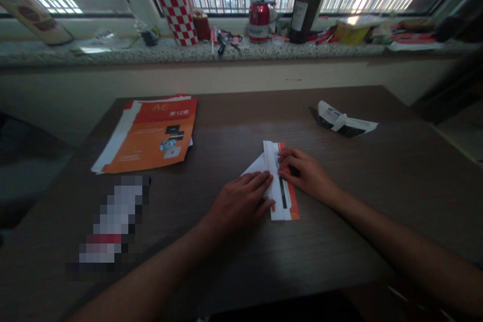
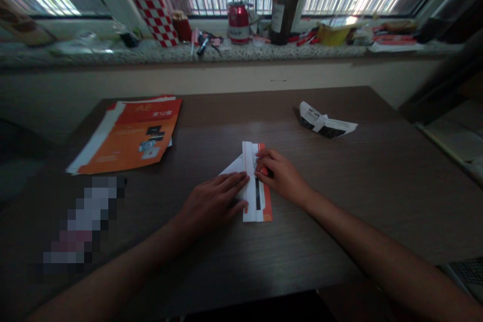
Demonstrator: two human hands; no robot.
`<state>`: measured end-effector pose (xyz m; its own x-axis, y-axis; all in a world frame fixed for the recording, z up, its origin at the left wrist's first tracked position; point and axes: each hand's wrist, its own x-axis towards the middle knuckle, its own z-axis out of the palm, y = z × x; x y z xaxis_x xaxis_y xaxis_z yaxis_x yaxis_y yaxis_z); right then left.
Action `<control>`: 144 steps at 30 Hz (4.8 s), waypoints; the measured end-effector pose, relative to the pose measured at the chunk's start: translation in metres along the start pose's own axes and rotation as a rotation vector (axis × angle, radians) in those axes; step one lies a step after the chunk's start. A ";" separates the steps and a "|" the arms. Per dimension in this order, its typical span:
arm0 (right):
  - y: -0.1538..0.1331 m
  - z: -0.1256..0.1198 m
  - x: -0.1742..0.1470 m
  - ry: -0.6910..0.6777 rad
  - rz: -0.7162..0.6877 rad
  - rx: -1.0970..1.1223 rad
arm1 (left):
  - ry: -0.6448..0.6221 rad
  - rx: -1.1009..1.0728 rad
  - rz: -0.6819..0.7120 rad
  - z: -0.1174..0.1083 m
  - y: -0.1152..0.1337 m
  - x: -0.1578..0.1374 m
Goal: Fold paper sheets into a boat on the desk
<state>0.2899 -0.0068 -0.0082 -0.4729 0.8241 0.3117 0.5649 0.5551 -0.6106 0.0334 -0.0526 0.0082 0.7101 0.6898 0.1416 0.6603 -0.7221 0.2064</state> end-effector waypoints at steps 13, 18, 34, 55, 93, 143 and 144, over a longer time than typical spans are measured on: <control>-0.006 -0.003 0.007 -0.035 0.033 -0.043 | 0.044 -0.066 -0.004 -0.001 0.001 0.001; -0.006 -0.005 0.008 -0.057 0.025 -0.048 | 0.034 -0.064 -0.003 0.000 0.001 0.000; 0.005 -0.006 0.026 -0.031 0.018 -0.113 | 0.018 -0.099 -0.021 0.003 0.000 0.001; 0.035 -0.016 0.081 0.030 0.086 -0.126 | 0.015 -0.133 -0.040 0.001 -0.001 -0.001; -0.039 0.000 -0.039 -0.123 0.019 -0.099 | 0.045 -0.183 -0.054 0.005 -0.002 0.000; -0.046 -0.009 -0.052 -0.262 -0.054 -0.287 | 0.045 -0.195 -0.060 0.004 0.000 -0.001; -0.046 -0.008 -0.052 -0.271 -0.046 -0.287 | 0.044 -0.191 -0.064 0.004 0.000 -0.001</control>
<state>0.2940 -0.0738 0.0092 -0.6418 0.7593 0.1075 0.6868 0.6315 -0.3598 0.0337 -0.0535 0.0045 0.6541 0.7386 0.1634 0.6425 -0.6564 0.3954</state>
